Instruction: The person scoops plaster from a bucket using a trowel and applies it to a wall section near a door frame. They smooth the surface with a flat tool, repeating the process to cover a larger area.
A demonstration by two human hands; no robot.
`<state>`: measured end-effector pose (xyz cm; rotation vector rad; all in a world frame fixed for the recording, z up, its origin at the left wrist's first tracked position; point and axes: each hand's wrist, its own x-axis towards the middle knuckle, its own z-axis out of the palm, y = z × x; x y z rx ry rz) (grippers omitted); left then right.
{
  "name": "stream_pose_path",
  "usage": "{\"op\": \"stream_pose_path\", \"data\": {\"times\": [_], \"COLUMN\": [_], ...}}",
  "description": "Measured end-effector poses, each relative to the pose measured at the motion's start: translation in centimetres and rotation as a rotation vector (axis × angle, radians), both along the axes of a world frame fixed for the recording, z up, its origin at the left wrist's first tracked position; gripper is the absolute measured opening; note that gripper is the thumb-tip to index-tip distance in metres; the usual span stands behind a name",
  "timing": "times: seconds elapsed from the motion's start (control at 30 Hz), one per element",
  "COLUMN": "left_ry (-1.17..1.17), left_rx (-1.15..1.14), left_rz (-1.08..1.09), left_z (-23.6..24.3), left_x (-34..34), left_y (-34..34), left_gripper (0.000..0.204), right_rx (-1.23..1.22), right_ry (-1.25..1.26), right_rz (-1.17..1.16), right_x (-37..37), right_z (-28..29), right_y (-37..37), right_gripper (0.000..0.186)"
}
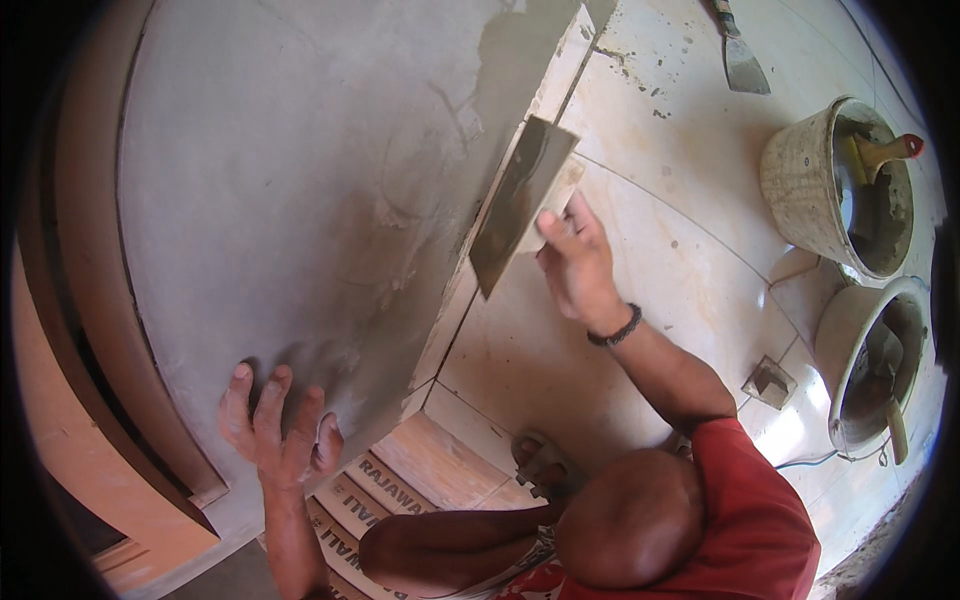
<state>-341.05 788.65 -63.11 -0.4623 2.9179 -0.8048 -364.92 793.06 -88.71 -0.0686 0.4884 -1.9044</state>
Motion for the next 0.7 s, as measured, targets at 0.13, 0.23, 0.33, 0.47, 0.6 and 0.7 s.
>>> {"op": "stream_pose_path", "data": {"times": [0.13,0.23,0.33,0.47,0.6,0.7], "left_ry": [0.01,-0.001,-0.001,0.006,0.013,0.011], "left_rx": [0.0,-0.003,0.006,0.019,0.017,0.025], "left_rz": [-0.003,-0.005,-0.007,0.002,-0.019,-0.02], "left_z": [-0.1,0.0,-0.1,-0.3,-0.2,0.0], "left_x": [-0.1,-0.1,0.0,0.1,-0.3,0.0], "left_y": [-0.1,-0.1,-0.2,-0.1,-0.2,-0.2], "left_gripper": [0.028,0.028,0.029,0.029,0.026,0.025], "right_rx": [0.021,0.107,0.292,0.234,0.073,0.196], "right_ry": [-0.106,-0.034,0.145,0.501,0.562,0.523], "right_rz": [-0.006,-0.014,0.01,-0.159,-0.184,-0.096], "right_x": [-3.5,-4.3,-4.0,-0.7,1.6,-1.8], "right_z": [-3.7,-4.3,-2.3,1.6,4.3,1.9], "right_y": [-2.2,-3.9,-5.6,-6.2,-2.9,-1.3], "right_gripper": [0.046,0.038,0.037,0.042,0.049,0.047]}}
